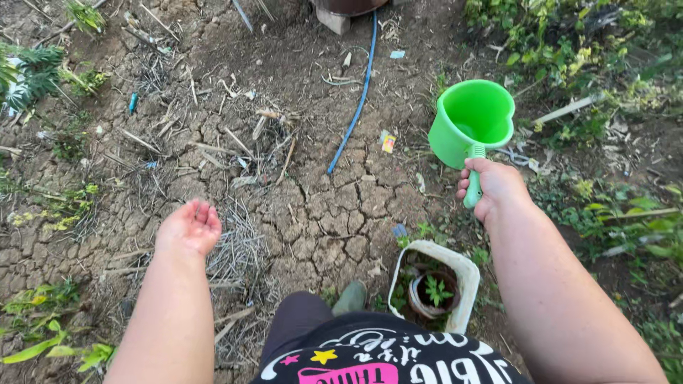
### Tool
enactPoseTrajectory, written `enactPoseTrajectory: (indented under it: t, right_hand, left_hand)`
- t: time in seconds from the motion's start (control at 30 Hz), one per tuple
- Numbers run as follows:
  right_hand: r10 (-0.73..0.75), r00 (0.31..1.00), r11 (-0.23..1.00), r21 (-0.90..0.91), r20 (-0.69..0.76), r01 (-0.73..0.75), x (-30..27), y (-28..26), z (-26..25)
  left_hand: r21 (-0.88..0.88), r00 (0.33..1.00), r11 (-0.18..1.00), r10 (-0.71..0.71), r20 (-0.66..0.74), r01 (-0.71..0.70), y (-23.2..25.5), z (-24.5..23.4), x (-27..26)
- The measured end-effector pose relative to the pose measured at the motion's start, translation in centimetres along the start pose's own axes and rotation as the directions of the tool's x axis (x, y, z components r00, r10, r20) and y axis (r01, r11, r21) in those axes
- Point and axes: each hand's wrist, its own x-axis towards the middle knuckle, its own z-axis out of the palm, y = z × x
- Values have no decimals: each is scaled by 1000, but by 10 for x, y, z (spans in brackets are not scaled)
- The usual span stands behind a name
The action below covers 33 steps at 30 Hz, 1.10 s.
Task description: The person waters various plants in a garden using a green plastic scoop, refilling the scoop multiple times from a large metal barrel filled with water and from a smaller white container.
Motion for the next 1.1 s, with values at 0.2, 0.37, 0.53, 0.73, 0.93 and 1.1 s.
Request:
enactPoseTrajectory:
  t: [0.2,0.37,0.53,0.73,0.93,1.1]
  right_hand:
    - [-41,999,996,-74,30,43,49,-45,71]
    - [-12,1000,999,-49,23,13,92,-75,120]
    - [-22,999,999,-25,-23,22,131,-115,155]
    - [-23,999,1000,-6,-34,23,175,-141,177]
    - [-2,1000,1000,-9,-17,1,249,-177,183]
    - [-9,999,1000,-26,32,10,333,-240,176]
  left_hand:
    - [-113,983,993,-33,-179,13,31,25,81]
    - [-98,992,995,-36,-118,25,64,115,149]
    - [2,998,999,-40,-56,41,85,229,189]
    - [123,997,990,-76,27,72,80,333,206]
    - [144,997,986,-81,-11,82,61,411,249]
    - [157,999,987,-41,0,40,58,502,287]
